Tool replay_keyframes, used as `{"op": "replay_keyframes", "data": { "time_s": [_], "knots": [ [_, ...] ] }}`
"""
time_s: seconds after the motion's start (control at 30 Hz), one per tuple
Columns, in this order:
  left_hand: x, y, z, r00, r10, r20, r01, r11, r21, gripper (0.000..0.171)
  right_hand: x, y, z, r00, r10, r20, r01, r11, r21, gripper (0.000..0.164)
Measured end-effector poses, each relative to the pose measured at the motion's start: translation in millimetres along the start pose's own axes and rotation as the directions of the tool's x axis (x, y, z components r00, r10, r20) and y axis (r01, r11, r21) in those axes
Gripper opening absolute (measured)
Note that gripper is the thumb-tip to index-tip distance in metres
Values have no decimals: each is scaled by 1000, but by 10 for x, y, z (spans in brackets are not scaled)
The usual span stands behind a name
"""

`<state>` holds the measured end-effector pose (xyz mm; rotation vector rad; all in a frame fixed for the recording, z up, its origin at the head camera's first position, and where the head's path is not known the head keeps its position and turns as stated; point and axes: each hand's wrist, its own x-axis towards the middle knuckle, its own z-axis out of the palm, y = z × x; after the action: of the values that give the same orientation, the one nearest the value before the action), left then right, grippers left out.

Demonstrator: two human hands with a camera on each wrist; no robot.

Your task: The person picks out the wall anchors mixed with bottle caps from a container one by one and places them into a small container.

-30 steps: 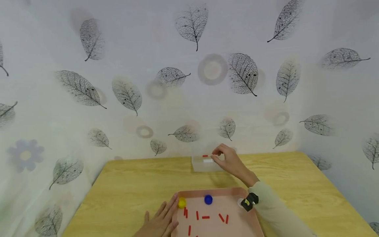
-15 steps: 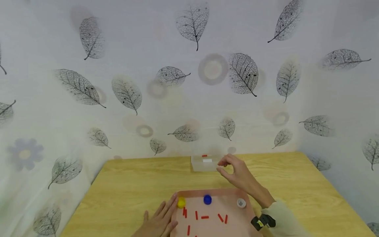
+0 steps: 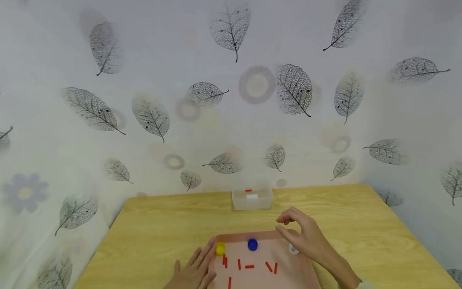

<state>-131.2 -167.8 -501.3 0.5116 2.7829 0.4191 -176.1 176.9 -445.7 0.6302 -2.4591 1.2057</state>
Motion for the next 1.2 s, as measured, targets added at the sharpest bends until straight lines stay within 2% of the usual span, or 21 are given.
{"op": "replay_keyframes", "data": {
  "time_s": [0.07, 0.3, 0.5, 0.67, 0.77, 0.87, 1.0, 1.1, 1.2],
  "knots": [
    [-2, 4, 4, 1000, -13, 4, 13, 1000, -8, 67, -58, -22, -36, 1000, 14, 2, -14, 1000, 10, 9],
    [-13, -24, 5, 998, 36, -47, -36, 999, -10, 64, -168, -70, -64, 1000, 29, 9, -30, 999, 44, 12],
    [-20, -7, -28, 999, 32, -15, -32, 999, -33, 64, -296, -50, 9, 999, 30, 11, -31, 998, 55, 14],
    [-17, -18, -9, 999, 31, -14, -31, 999, -22, 64, -406, 6, 95, 999, -3, 45, -2, 994, 106, 16],
    [-14, -32, 3, 999, 26, -19, -26, 1000, -17, 64, -460, 46, 133, 995, 11, 101, -26, 988, 153, 14],
    [-17, -38, 8, 1000, 19, -20, -19, 1000, -16, 65, -517, 64, 151, 972, 105, 210, -146, 971, 191, 8],
    [-32, -34, 6, 1000, 21, -20, -21, 1000, -11, 66, -568, 70, 171, 913, 193, 360, -279, 938, 205, 14],
    [-43, -19, -2, 1000, 20, -13, -20, 1000, -11, 66, -583, 79, 190, 896, 179, 407, -288, 931, 225, 16],
    [-51, -1, -17, 1000, 18, -13, -19, 1000, -9, 67, -601, 92, 218, 906, 146, 397, -236, 953, 189, 13]
  ]
}}
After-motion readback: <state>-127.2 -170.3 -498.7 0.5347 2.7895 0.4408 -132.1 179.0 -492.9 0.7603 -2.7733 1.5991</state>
